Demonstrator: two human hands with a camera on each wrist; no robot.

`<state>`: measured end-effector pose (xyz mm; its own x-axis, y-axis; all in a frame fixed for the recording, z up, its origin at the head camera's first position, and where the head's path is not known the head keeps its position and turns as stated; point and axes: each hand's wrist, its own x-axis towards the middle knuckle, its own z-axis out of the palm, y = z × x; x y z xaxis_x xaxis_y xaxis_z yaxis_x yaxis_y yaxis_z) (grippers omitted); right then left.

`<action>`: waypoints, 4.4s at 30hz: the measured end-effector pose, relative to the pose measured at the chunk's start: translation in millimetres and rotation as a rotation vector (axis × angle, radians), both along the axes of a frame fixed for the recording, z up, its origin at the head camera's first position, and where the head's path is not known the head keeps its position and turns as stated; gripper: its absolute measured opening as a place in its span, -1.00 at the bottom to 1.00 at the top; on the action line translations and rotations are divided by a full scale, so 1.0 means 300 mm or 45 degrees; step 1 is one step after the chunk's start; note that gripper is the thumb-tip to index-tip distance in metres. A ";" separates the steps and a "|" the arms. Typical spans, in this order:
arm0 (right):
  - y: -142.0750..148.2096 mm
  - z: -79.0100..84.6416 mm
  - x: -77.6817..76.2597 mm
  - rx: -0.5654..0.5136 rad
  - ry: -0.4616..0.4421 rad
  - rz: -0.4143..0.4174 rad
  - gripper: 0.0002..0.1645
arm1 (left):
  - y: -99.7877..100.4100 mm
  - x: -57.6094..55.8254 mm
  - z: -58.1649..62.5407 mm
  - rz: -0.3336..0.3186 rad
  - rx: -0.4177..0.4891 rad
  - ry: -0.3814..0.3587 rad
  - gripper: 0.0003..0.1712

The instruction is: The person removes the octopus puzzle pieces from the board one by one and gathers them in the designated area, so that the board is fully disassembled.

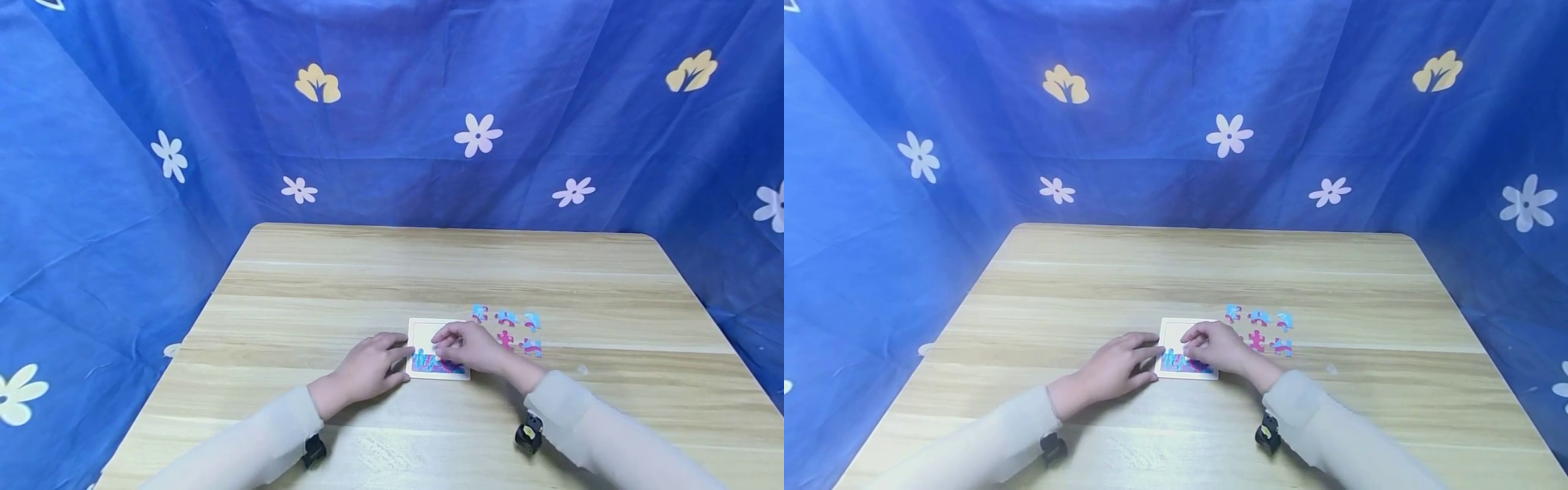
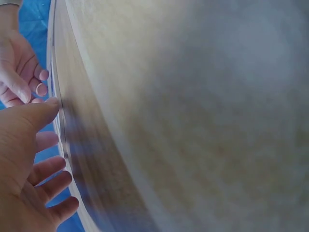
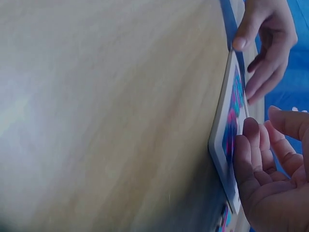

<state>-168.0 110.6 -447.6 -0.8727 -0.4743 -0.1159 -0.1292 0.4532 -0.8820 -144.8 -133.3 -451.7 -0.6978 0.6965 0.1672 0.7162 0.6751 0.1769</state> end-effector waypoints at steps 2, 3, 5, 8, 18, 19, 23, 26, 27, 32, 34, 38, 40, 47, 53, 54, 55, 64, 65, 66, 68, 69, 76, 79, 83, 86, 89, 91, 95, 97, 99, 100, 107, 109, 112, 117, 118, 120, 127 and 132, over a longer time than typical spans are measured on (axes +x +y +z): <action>-0.013 -0.001 0.004 -0.009 -0.009 0.006 -0.79 | -0.001 -0.002 0.000 -0.004 -0.005 -0.002 -0.44; -0.019 0.000 0.006 -0.015 -0.018 0.009 -0.80 | -0.001 -0.003 0.000 -0.008 -0.005 -0.005 -0.44; -0.029 -0.002 0.010 -0.022 -0.038 0.014 -0.81 | -0.002 -0.004 -0.001 -0.017 -0.006 -0.009 -0.44; -0.039 -0.003 0.016 -0.008 -0.049 0.020 -0.81 | -0.004 -0.007 -0.002 -0.032 -0.005 -0.010 -0.44; -0.062 -0.006 0.018 0.141 0.005 0.008 -0.73 | -0.006 -0.012 -0.003 -0.062 0.006 -0.010 -0.45; -0.064 -0.004 0.018 0.146 0.008 0.009 -0.72 | -0.006 -0.012 0.000 -0.061 0.009 -0.014 -0.45; -0.072 0.004 0.018 0.175 0.031 0.027 -0.70 | -0.005 -0.010 0.005 -0.059 0.014 -0.024 -0.44; -0.077 0.007 0.021 0.191 0.049 0.034 -0.70 | -0.004 -0.010 0.004 -0.058 0.015 -0.020 -0.44; -0.077 0.008 0.022 0.195 0.067 0.043 -0.71 | -0.004 -0.010 0.003 -0.058 0.015 -0.018 -0.44; -0.084 0.010 0.027 0.202 0.091 0.036 -0.73 | -0.004 -0.010 0.002 -0.053 0.019 -0.018 -0.44; -0.087 0.008 0.027 0.201 0.068 0.013 -0.74 | -0.004 -0.010 0.002 -0.053 0.021 -0.018 -0.45; -0.088 0.001 0.024 0.190 0.055 -0.010 -0.75 | -0.004 -0.010 0.001 -0.055 0.017 -0.012 -0.45; -0.086 -0.003 0.024 0.183 0.059 -0.010 -0.76 | -0.004 -0.010 0.000 -0.055 0.015 -0.007 -0.46; -0.082 -0.001 0.025 0.086 0.049 -0.023 -0.80 | -0.004 -0.010 -0.002 -0.062 0.015 0.001 -0.45; -0.080 -0.004 0.023 0.006 0.000 -0.045 -0.82 | -0.005 -0.008 0.002 -0.062 0.026 -0.005 -0.46; -0.081 -0.004 0.023 0.000 -0.007 -0.052 -0.82 | -0.005 -0.008 0.001 -0.061 0.023 -0.004 -0.46; -0.081 -0.004 0.024 -0.004 -0.013 -0.059 -0.82 | -0.005 -0.008 0.001 -0.061 0.022 -0.002 -0.46; -0.079 -0.008 0.027 -0.093 -0.099 -0.114 -0.81 | -0.003 -0.006 0.001 -0.058 0.020 0.012 -0.46; -0.078 -0.009 0.026 -0.114 -0.121 -0.123 -0.81 | -0.003 -0.005 0.002 -0.054 0.016 0.005 -0.46; -0.076 -0.010 0.026 -0.138 -0.148 -0.133 -0.81 | -0.003 -0.004 0.003 -0.051 0.012 -0.004 -0.46; -0.072 -0.010 0.026 -0.176 -0.193 -0.152 -0.81 | -0.003 -0.003 0.004 -0.047 0.004 -0.012 -0.46; -0.069 -0.009 0.025 -0.189 -0.212 -0.161 -0.81 | -0.003 -0.003 0.004 -0.045 0.001 -0.015 -0.46; -0.026 -0.009 0.019 -0.211 -0.242 -0.189 -0.79 | -0.004 -0.003 -0.001 -0.048 0.002 -0.003 -0.46; 0.006 -0.012 0.023 -0.215 -0.256 -0.194 -0.78 | -0.004 -0.003 -0.003 -0.043 0.000 -0.008 -0.46; 0.053 -0.013 0.034 -0.243 -0.294 -0.184 -0.77 | -0.003 -0.004 -0.004 -0.039 -0.002 -0.007 -0.47; 0.084 -0.011 0.039 -0.264 -0.329 -0.178 -0.75 | -0.005 -0.007 -0.003 -0.040 -0.003 -0.002 -0.47; 0.113 -0.009 0.042 -0.265 -0.341 -0.185 -0.74 | -0.008 -0.011 0.000 -0.043 -0.005 -0.001 -0.46; 0.131 -0.007 0.045 -0.255 -0.328 -0.186 -0.75 | -0.009 -0.014 0.001 -0.043 -0.007 -0.007 -0.46; 0.169 -0.005 0.048 -0.227 -0.299 -0.176 -0.74 | -0.013 -0.022 0.000 -0.050 -0.003 -0.004 -0.47; 0.185 -0.004 0.049 -0.211 -0.295 -0.176 -0.74 | -0.015 -0.025 -0.001 -0.056 0.004 0.004 -0.47; 0.196 -0.002 0.050 -0.198 -0.292 -0.182 -0.74 | -0.017 -0.028 -0.001 -0.060 0.009 0.010 -0.47; 0.201 -0.001 0.051 -0.192 -0.292 -0.187 -0.74 | -0.018 -0.028 0.000 -0.060 0.010 0.012 -0.47; 0.215 -0.002 0.058 -0.118 -0.312 -0.219 -0.74 | -0.017 -0.025 0.008 -0.051 -0.011 -0.015 -0.46; 0.215 -0.003 0.060 -0.106 -0.317 -0.222 -0.75 | -0.016 -0.024 0.009 -0.052 -0.015 -0.016 -0.46; 0.217 -0.002 0.064 -0.099 -0.329 -0.231 -0.76 | -0.016 -0.024 0.010 -0.054 -0.011 -0.013 -0.46; 0.219 -0.006 0.067 -0.080 -0.326 -0.244 -0.77 | -0.017 -0.022 0.008 -0.057 -0.006 -0.002 -0.46; 0.219 -0.007 0.068 -0.076 -0.324 -0.247 -0.77 | -0.018 -0.021 0.006 -0.058 -0.004 0.002 -0.46; 0.218 -0.009 0.069 -0.066 -0.319 -0.255 -0.78 | -0.018 -0.021 0.004 -0.061 0.001 0.008 -0.46; 0.219 -0.012 0.072 -0.029 -0.283 -0.281 -0.79 | -0.016 -0.018 -0.004 -0.050 -0.011 -0.005 -0.47; 0.217 -0.012 0.070 -0.015 -0.249 -0.286 -0.79 | -0.016 -0.018 -0.005 -0.049 -0.005 -0.013 -0.47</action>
<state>-147.0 175.7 -451.2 -0.9176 -0.2744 -0.2877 0.1459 0.4408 -0.8857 -150.3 -138.1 -453.2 -0.6723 0.7233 0.1577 0.7397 0.6480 0.1815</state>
